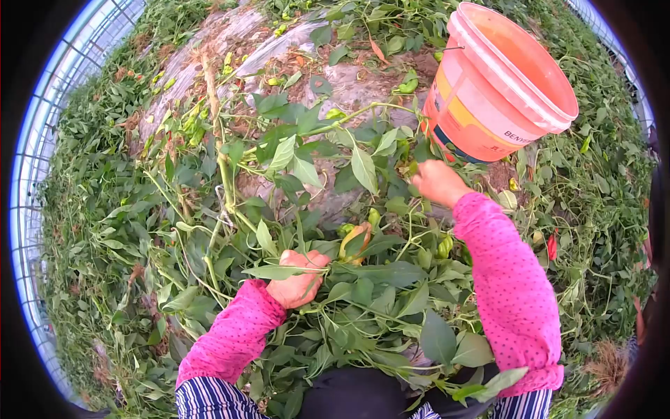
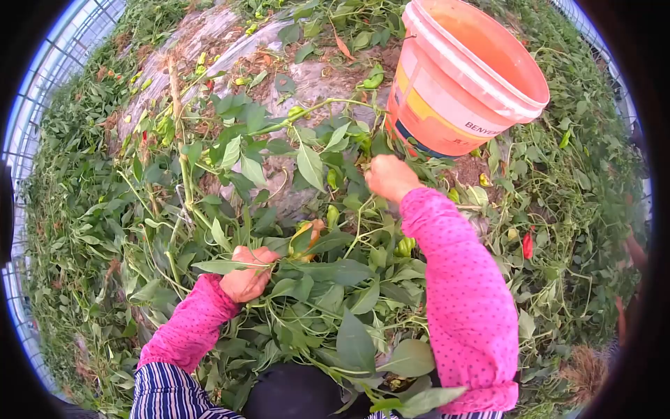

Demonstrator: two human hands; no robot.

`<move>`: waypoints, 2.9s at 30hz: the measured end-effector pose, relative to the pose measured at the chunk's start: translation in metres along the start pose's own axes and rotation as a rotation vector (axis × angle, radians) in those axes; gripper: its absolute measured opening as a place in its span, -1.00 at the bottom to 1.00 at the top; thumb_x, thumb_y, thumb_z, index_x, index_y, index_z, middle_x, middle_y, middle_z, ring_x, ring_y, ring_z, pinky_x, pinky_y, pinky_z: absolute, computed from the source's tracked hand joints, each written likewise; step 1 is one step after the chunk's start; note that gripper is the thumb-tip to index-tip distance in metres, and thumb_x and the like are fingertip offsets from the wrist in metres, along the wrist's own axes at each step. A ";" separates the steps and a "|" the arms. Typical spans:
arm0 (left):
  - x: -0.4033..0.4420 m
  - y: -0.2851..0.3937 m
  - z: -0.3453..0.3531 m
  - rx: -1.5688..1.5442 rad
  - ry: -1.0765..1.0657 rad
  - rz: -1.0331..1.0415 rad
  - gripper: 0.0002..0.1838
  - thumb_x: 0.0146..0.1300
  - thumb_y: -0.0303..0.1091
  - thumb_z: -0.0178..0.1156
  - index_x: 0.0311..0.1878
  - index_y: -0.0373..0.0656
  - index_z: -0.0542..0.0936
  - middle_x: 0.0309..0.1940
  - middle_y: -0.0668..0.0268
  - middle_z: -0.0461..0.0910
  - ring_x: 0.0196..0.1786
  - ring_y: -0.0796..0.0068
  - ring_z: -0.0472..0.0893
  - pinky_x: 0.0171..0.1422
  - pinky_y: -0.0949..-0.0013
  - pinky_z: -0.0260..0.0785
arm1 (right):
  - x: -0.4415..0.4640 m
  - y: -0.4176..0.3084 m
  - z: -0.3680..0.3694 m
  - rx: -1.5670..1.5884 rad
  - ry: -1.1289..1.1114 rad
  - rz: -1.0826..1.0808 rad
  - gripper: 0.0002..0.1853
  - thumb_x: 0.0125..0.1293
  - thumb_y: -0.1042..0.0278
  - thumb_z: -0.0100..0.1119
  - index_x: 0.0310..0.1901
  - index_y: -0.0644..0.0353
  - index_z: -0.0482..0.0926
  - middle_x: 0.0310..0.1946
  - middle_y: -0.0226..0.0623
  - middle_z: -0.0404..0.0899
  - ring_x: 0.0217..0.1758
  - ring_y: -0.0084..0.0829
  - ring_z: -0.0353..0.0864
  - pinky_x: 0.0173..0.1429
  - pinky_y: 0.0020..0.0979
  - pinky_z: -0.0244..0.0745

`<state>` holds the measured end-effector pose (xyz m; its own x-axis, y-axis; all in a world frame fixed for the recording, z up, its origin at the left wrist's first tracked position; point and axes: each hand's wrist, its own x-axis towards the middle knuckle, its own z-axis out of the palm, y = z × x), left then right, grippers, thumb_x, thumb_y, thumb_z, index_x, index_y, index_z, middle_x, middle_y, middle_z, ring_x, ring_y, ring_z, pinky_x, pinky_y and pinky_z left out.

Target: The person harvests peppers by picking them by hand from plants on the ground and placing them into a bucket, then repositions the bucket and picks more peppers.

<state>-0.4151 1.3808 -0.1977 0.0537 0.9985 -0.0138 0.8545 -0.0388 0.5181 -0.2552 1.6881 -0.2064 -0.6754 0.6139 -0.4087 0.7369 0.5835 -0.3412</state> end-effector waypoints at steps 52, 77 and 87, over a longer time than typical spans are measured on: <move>0.140 0.073 -0.007 -0.038 -0.227 0.177 -0.28 0.00 -0.12 0.23 0.29 0.07 0.25 0.06 0.22 0.45 0.14 0.12 0.39 0.05 -0.02 0.25 | -0.185 -0.043 -0.002 1.539 0.004 -0.101 -0.79 0.27 0.31 -0.01 -0.38 0.30 0.50 -0.55 -0.32 0.50 -0.47 -0.53 0.49 -0.35 -0.49 0.40; 0.074 -0.040 0.080 0.443 -0.217 0.436 -0.50 -0.08 -0.30 0.20 0.03 -0.15 0.49 -0.02 0.24 0.44 -0.01 0.12 0.41 -0.05 0.20 0.20 | -0.303 0.121 0.123 0.391 0.644 0.386 -0.66 0.19 0.20 0.07 -0.10 0.25 0.39 -0.11 -0.07 0.38 0.02 -0.10 0.36 -0.02 -0.14 0.35; 0.081 -0.012 0.080 -0.124 -0.124 0.092 -0.58 -0.07 -0.29 0.20 -0.07 -0.14 0.50 -0.13 0.25 0.44 -0.11 0.18 0.41 -0.20 0.20 0.19 | -0.409 0.292 0.139 0.015 0.053 1.010 -0.56 0.19 0.25 -0.03 0.07 0.29 0.43 0.09 -0.08 0.43 0.25 -0.17 0.27 0.21 -0.16 0.16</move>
<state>-0.3795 1.4594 -0.2739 0.1983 0.9781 -0.0625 0.7734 -0.1170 0.6230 0.2397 1.5333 -0.2567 0.2645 0.8397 -0.4742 0.9644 -0.2289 0.1327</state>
